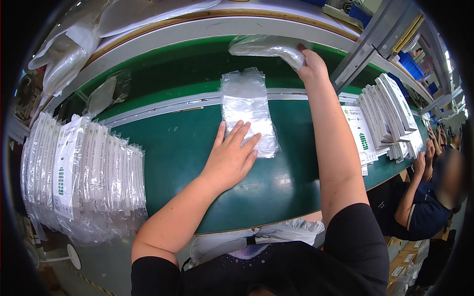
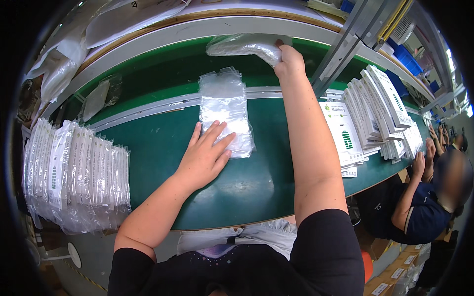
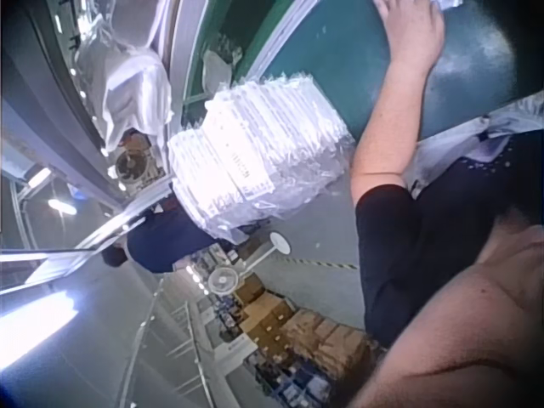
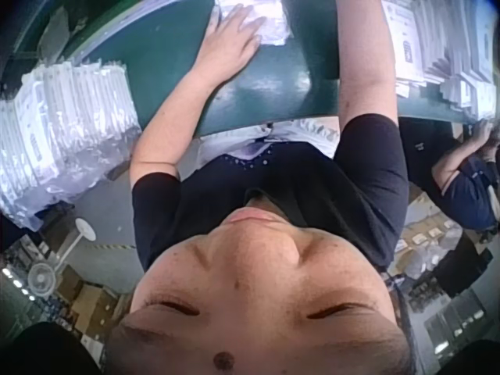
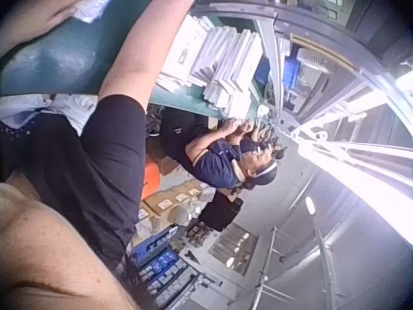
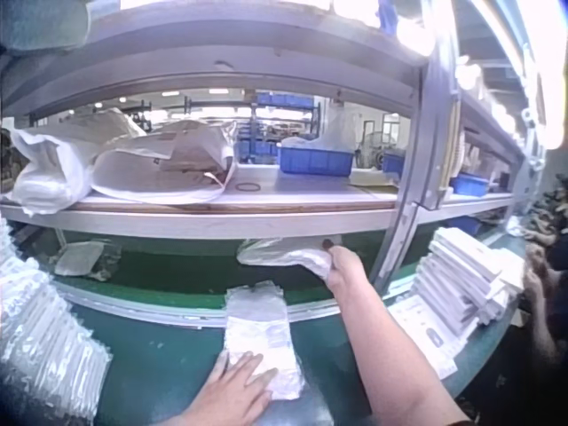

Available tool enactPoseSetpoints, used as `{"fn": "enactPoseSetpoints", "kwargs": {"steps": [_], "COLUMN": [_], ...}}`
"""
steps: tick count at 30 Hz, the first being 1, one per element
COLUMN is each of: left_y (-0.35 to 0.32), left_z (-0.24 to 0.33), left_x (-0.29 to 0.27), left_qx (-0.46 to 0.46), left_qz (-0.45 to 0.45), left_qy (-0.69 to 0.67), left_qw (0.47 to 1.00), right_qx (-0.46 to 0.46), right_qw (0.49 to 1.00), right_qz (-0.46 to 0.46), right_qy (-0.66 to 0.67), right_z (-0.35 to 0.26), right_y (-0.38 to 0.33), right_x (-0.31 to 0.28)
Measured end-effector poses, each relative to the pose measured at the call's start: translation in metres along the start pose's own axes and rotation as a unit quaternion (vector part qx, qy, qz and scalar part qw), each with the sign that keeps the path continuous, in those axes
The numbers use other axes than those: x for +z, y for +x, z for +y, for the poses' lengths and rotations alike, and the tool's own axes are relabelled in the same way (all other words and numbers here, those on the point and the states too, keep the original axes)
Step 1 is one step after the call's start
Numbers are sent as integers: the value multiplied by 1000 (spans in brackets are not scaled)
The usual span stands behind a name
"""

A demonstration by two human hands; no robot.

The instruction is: Packing individual battery products into plastic bags and then into larger groups.

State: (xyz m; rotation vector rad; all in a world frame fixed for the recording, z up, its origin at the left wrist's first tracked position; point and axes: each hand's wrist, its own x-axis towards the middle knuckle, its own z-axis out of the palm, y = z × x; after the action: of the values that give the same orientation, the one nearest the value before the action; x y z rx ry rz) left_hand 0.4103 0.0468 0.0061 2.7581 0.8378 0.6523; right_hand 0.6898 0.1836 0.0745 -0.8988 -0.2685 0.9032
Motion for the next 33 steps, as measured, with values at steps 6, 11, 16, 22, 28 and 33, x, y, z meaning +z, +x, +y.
{"fn": "enactPoseSetpoints", "kwargs": {"steps": [6,11,16,22,28,33], "left_y": [1,4,1,-7,-35,-81], "left_z": [-2,0,2,2,24,25], "left_x": [2,4,5,5,-40,-61], "left_qx": [-15,-16,-7,-6,-18,-61], "left_qz": [1,2,16,-4,48,67], "left_qy": [7,-3,-3,-2,-72,-169], "left_qw": [1000,1000,1000,1000,996,981], "right_qx": [67,104,-147,-616,-565,-420], "right_qw": [995,984,712,586,616,360], "right_qz": [-66,-142,-23,-47,-342,-299], "right_qy": [27,17,-686,-523,-430,-777], "right_z": [4,21,57,41,22,44], "right_y": [-41,-56,-45,-126,-178,-109], "right_x": [-5,-18,-39,16,153,274]}}
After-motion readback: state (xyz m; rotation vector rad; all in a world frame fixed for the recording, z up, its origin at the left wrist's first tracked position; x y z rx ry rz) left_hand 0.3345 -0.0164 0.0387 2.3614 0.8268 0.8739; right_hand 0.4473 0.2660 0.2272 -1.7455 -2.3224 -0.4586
